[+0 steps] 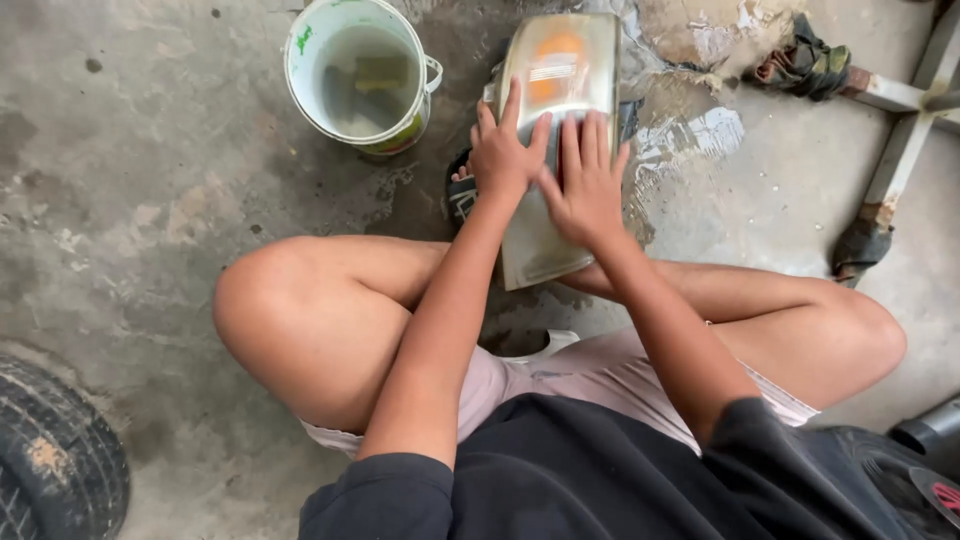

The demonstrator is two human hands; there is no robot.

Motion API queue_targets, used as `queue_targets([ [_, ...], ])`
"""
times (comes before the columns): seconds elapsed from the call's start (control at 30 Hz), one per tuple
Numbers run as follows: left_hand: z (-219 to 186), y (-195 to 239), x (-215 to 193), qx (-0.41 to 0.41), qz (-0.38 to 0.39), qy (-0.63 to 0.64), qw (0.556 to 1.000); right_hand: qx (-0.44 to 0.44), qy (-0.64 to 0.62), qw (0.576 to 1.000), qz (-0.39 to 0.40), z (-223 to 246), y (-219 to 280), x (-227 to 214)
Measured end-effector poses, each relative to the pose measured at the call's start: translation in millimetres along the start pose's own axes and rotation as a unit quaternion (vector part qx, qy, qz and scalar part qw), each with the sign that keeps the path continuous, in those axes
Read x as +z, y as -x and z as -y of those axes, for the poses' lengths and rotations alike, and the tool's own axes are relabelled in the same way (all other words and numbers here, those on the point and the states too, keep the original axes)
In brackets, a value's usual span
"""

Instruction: Sanding a car headlight lens with a sanding block and water to restore its surface.

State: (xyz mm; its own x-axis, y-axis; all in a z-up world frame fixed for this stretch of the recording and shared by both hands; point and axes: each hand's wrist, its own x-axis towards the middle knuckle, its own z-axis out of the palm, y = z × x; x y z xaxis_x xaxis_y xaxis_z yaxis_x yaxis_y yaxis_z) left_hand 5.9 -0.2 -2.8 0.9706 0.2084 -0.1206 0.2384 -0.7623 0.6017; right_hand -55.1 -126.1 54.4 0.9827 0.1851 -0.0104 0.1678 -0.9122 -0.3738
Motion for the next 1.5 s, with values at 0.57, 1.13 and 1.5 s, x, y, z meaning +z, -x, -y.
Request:
queue_targets([
  [0.57, 39.2, -37.1, 17.1, 0.0, 0.046, 0.335, 0.941, -0.077, 0.074, 0.994, 0.021, 15.5, 63.4, 8.9],
  [1.13, 46.5, -47.6, -8.1, 0.002, 0.211, 0.418, 0.884, -0.079, 0.119, 0.989, 0.037, 22.4, -16.5, 29.2],
  [1.5, 42.1, -56.1, -31.8, -0.028, 0.283, 0.512, 0.81, -0.081, 0.145, 0.985, 0.036, 57.0, -31.1, 26.9],
])
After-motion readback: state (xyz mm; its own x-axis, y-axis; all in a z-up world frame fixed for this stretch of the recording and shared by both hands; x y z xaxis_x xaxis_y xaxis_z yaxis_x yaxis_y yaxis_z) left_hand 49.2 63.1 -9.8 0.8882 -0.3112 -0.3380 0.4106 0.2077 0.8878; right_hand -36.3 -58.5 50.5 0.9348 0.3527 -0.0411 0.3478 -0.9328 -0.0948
